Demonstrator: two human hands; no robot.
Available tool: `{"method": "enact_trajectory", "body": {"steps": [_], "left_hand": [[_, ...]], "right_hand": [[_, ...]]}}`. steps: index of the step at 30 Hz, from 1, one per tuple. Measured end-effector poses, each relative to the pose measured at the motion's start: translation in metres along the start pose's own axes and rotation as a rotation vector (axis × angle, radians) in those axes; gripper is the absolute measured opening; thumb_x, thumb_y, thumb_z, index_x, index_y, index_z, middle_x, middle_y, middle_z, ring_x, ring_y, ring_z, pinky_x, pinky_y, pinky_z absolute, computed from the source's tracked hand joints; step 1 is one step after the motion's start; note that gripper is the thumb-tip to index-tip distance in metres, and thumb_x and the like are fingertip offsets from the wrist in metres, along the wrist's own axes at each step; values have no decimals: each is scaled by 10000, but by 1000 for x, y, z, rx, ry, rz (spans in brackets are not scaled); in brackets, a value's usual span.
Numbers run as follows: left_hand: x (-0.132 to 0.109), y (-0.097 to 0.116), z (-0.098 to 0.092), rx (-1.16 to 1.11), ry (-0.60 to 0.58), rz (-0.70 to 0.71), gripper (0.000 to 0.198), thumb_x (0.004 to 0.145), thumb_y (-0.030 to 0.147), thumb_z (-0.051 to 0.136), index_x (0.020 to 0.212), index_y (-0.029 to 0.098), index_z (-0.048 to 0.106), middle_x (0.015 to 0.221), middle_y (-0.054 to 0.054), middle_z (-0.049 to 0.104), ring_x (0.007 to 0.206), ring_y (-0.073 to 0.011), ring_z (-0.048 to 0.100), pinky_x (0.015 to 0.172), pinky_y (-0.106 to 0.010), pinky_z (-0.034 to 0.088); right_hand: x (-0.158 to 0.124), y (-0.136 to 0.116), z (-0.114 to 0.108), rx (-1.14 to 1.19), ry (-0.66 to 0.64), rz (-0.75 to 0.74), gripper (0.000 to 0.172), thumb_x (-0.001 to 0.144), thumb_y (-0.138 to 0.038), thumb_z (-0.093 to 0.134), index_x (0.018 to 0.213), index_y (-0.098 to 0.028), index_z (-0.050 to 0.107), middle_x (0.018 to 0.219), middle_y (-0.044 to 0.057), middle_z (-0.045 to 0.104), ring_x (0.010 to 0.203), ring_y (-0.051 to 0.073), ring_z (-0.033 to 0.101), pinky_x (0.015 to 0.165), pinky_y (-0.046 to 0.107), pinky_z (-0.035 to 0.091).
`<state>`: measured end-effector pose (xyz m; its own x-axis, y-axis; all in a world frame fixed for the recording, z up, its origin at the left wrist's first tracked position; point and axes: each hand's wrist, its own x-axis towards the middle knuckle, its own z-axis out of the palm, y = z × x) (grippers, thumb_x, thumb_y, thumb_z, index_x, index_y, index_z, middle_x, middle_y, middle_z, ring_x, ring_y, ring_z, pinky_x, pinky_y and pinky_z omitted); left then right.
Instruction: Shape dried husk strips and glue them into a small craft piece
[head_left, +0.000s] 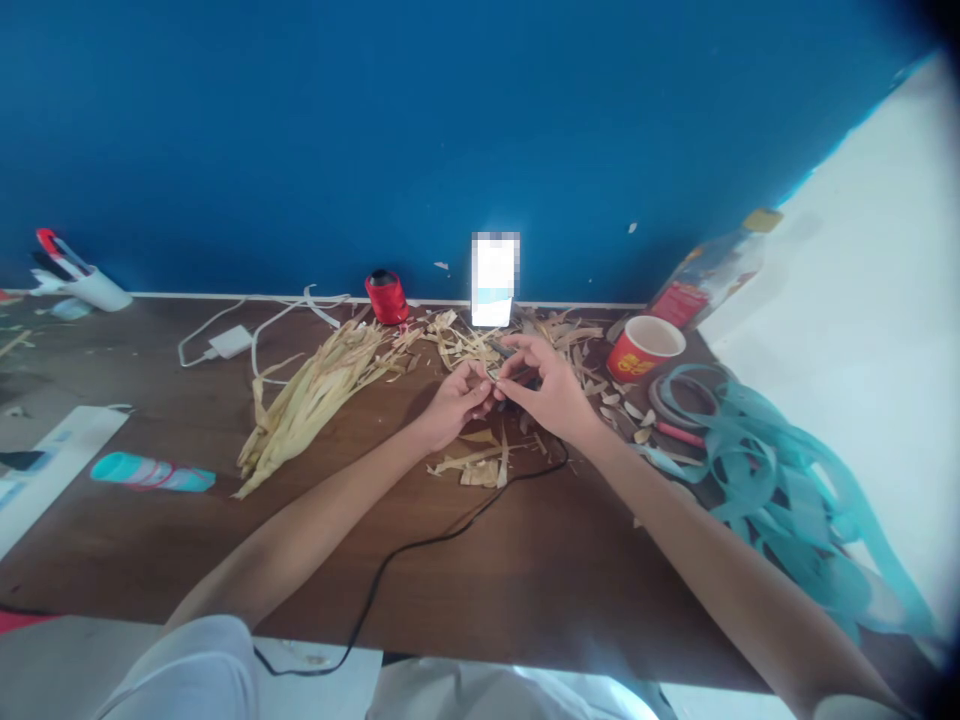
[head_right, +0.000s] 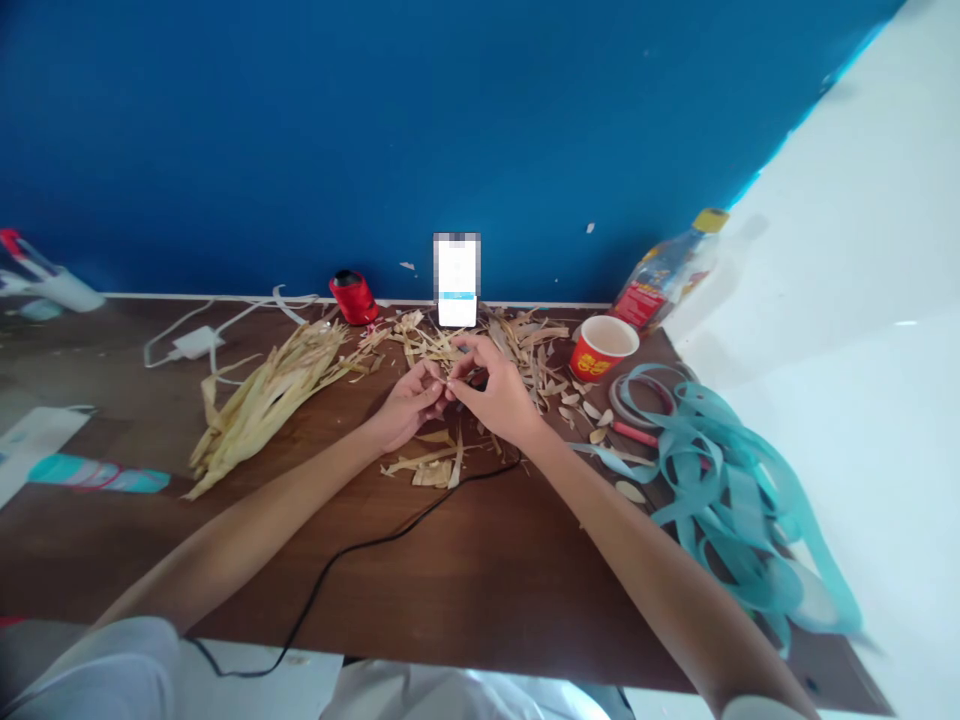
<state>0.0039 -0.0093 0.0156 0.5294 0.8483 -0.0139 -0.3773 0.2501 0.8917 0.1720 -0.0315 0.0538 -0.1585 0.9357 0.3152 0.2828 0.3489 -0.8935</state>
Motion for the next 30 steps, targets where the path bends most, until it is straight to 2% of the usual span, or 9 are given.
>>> {"method": "enact_trajectory", "body": {"steps": [5,11,15,17,24,30], "left_hand": [[0,-2,-1,62,-54,-17,377,722,390,734,925,149,526,716,5,600,497,-27,434,440,-146,249],[1,-5,-4,71,25,-19,394,706,381,747,965,141,572,781,-32,673,573,-62,557,522,-169,406],[3,-6,-6,61,75,-14,369,696,380,753,903,128,579,830,-63,696,611,-82,600,537,-181,442],[4,-6,-6,57,94,-19,348,708,389,739,865,129,570,817,-67,697,609,-87,607,522,-177,436],[6,-4,-9,-31,165,27,277,736,341,717,784,129,546,674,-4,614,518,-34,516,481,-136,372],[8,-2,-10,-107,188,32,262,748,317,698,787,151,499,611,41,526,396,14,315,371,-117,147]], "right_hand": [[0,-4,-3,-9,6,13,438,790,-239,619,1208,-210,490,807,2,649,677,137,618,685,300,510],[3,-1,-6,-1,107,30,404,779,-245,616,1165,-191,511,812,10,628,710,139,612,653,269,490],[8,-2,-19,-34,236,33,391,752,-267,636,1118,-189,522,808,9,630,693,139,610,641,264,483],[9,-2,-26,-48,261,57,407,729,-269,651,1105,-185,522,783,5,630,679,143,611,640,267,488],[12,8,-36,-92,140,255,432,683,-235,659,1090,-182,526,732,-6,640,641,145,613,636,277,497],[6,5,-25,-120,-102,315,414,727,-217,632,1126,-194,524,788,10,674,688,149,640,670,267,487]]}}
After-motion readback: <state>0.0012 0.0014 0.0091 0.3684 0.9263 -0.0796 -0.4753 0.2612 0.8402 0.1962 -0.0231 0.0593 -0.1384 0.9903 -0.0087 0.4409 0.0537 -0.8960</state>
